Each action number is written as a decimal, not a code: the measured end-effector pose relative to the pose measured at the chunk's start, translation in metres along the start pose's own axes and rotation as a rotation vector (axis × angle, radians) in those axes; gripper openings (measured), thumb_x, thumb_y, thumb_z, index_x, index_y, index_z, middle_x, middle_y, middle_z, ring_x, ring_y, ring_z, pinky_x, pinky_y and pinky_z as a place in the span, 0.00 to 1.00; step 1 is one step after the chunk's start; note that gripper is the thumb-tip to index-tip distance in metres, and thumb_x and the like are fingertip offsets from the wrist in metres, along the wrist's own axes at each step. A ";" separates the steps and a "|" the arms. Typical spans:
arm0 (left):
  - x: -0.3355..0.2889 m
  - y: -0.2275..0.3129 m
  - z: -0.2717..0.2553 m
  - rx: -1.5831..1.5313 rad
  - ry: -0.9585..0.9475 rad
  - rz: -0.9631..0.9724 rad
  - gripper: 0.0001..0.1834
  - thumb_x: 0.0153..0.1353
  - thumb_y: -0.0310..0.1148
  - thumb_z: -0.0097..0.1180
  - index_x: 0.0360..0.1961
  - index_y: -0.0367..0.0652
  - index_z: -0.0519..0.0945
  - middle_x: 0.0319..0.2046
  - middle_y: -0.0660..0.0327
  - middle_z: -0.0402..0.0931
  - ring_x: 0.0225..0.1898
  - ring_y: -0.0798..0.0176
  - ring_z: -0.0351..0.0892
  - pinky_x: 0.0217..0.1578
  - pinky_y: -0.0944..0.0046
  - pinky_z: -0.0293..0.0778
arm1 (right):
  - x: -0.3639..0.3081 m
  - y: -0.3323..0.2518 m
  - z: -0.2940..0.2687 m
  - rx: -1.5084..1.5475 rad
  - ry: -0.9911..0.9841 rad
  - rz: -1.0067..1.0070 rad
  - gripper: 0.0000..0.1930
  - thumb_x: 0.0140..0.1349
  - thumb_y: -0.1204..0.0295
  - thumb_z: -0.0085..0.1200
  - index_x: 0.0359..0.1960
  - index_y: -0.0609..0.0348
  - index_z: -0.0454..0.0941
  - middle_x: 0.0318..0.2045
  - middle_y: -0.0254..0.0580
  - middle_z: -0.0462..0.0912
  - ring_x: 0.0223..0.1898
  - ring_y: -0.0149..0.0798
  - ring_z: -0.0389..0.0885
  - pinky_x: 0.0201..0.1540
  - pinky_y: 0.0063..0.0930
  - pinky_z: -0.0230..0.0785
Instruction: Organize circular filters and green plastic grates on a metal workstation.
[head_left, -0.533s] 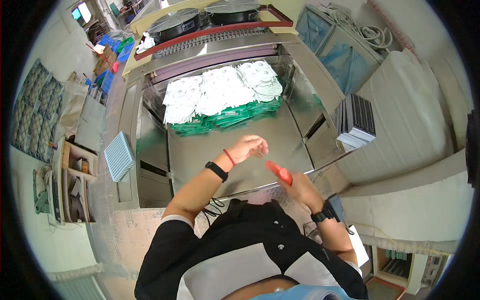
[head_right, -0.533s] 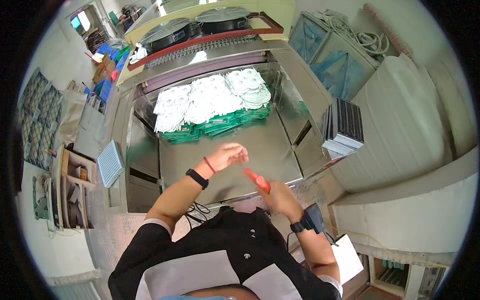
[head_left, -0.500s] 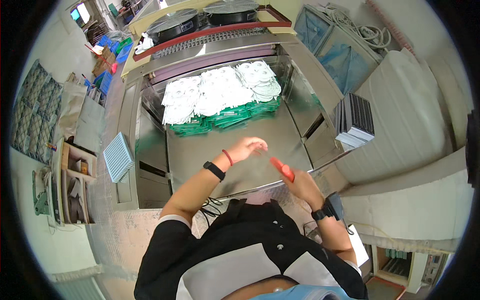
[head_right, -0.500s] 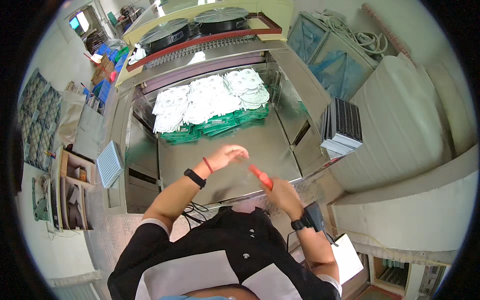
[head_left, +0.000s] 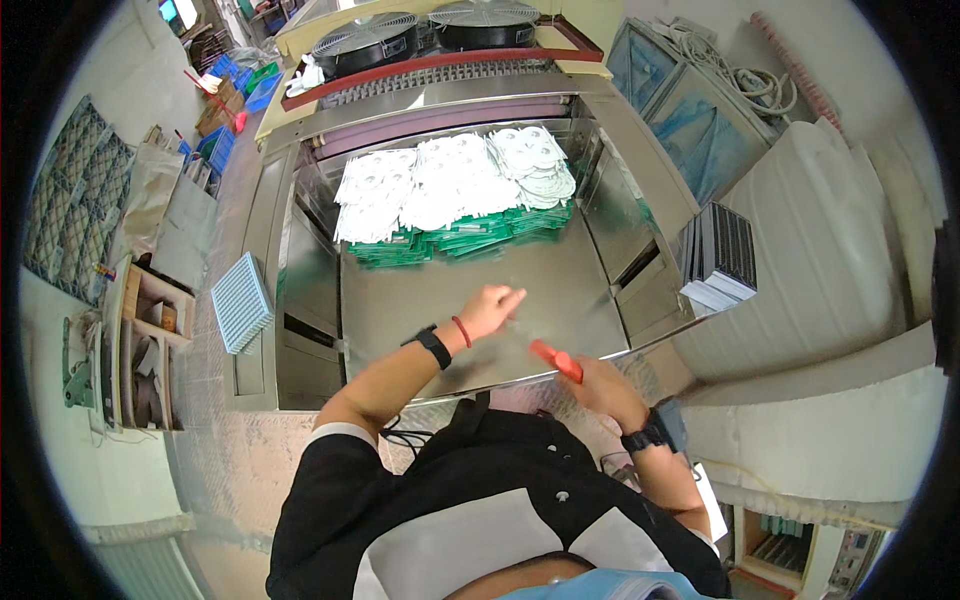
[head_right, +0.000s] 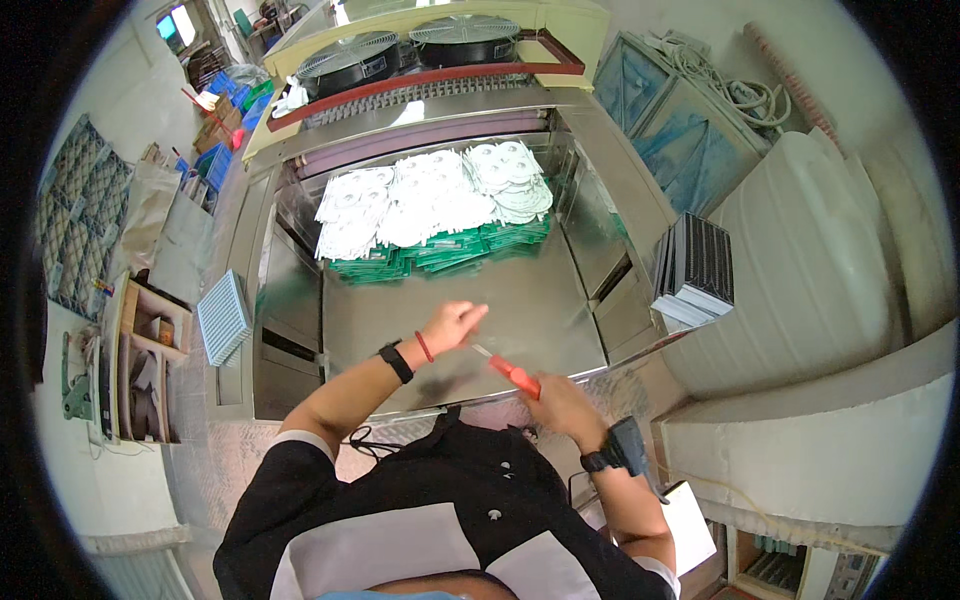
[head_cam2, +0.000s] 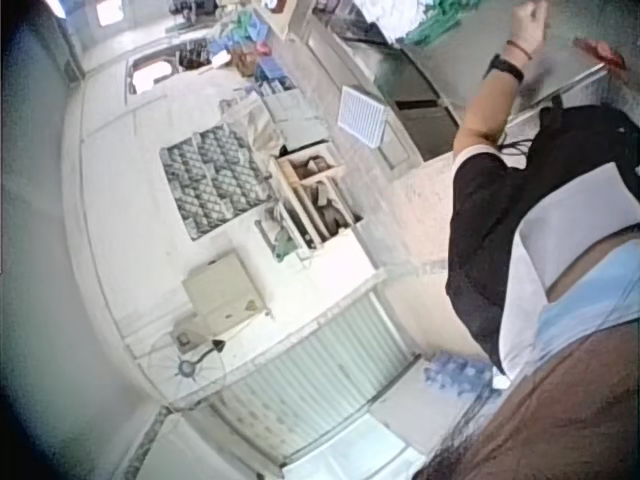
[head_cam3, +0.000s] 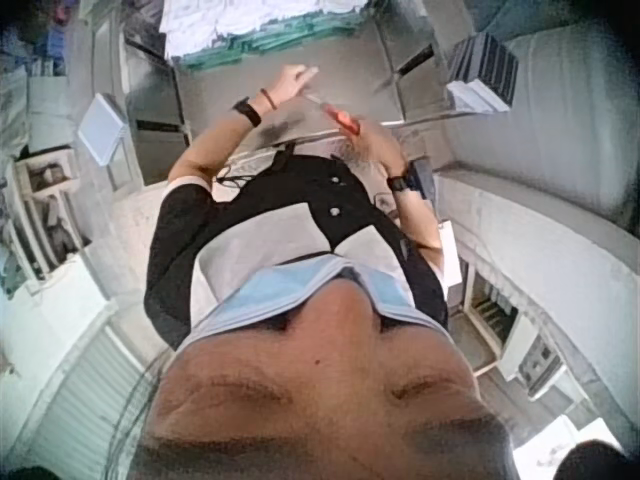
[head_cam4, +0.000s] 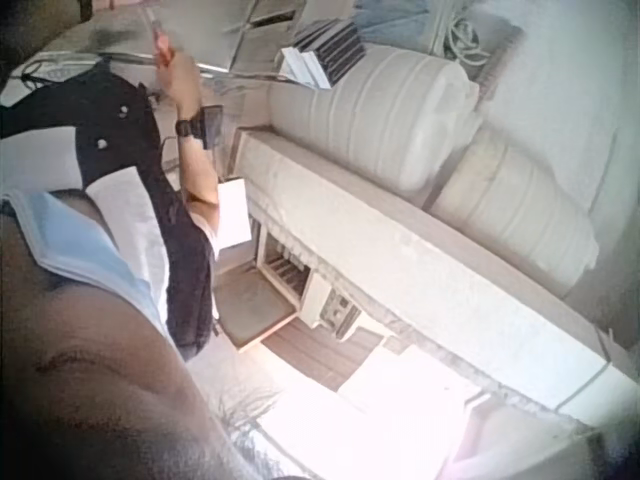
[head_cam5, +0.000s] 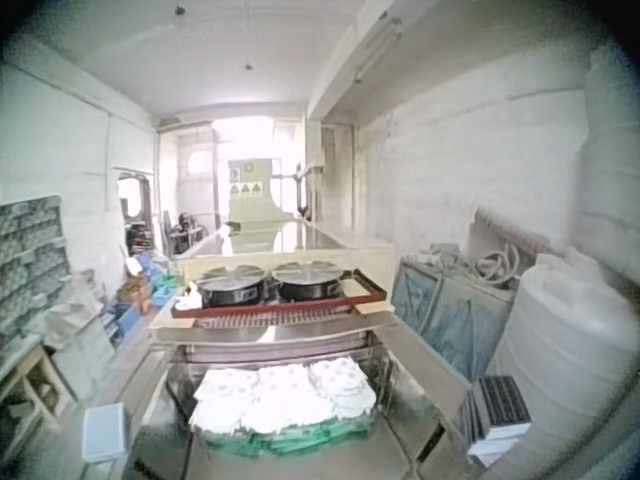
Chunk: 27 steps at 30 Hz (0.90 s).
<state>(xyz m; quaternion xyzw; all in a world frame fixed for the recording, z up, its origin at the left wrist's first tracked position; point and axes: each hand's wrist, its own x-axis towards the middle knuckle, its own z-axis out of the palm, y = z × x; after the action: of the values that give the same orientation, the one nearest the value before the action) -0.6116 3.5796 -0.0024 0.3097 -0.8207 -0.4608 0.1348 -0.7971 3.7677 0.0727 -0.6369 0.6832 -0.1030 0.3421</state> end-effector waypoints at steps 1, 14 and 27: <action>0.003 0.010 -0.006 -0.167 -0.053 -0.438 0.12 0.62 0.39 0.51 0.31 0.40 0.75 0.40 0.56 0.76 0.34 0.68 0.77 0.35 0.64 0.74 | 0.003 0.004 0.002 -0.076 0.026 0.140 0.19 0.56 0.59 0.53 0.41 0.62 0.74 0.32 0.61 0.78 0.37 0.61 0.76 0.39 0.44 0.68; -0.002 -0.079 0.025 -0.969 -0.106 0.120 0.11 0.55 0.30 0.46 0.33 0.34 0.76 0.30 0.61 0.76 0.34 0.59 0.77 0.39 0.64 0.73 | 0.001 -0.007 -0.003 0.031 0.071 0.109 0.19 0.55 0.60 0.54 0.38 0.65 0.75 0.33 0.64 0.77 0.39 0.62 0.75 0.40 0.44 0.68; -0.024 0.074 0.084 -0.800 0.134 0.205 0.30 0.59 0.37 0.55 0.59 0.38 0.60 0.60 0.54 0.60 0.59 0.60 0.63 0.57 0.59 0.60 | 0.041 0.001 0.028 1.101 0.295 -0.258 0.18 0.49 0.71 0.58 0.41 0.66 0.70 0.32 0.55 0.76 0.37 0.61 0.73 0.39 0.43 0.66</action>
<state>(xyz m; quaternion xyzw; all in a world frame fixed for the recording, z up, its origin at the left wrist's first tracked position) -0.6637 3.6800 0.0157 0.1787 -0.5932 -0.7062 0.3427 -0.7789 3.7371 0.0374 -0.4225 0.4862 -0.5712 0.5088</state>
